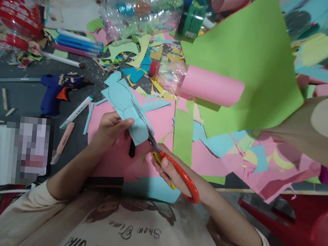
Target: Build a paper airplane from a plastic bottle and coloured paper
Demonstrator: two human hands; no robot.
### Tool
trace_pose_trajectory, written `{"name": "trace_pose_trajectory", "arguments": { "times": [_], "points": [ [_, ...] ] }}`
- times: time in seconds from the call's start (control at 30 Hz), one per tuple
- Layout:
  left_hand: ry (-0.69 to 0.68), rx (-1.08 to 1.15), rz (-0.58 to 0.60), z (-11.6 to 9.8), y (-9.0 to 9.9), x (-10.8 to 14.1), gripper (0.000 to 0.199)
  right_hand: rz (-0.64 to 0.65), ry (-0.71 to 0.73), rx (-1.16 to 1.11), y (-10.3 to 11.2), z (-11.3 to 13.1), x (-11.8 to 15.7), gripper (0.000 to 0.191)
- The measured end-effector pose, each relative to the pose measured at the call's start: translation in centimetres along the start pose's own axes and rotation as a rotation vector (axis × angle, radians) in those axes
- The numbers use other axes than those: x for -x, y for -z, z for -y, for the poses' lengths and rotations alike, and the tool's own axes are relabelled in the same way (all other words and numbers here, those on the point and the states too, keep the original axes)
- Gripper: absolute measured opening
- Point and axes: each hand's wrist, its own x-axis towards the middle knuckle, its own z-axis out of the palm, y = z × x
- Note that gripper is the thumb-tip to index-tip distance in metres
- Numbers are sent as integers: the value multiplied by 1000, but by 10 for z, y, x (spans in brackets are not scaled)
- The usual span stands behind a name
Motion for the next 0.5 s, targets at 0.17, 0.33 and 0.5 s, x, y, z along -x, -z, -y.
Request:
{"name": "trace_pose_trajectory", "arguments": {
  "times": [0.17,0.33,0.5],
  "points": [
    [48,-117,20,-3,-3,6,42,-35,16,-51,-11,4,-10,65],
    [74,-202,14,-4,-3,9,39,-94,-8,-54,-17,1,-9,63],
    [78,-175,23,-4,-2,8,39,-78,-25,-57,-15,3,-9,64]
  ]
}}
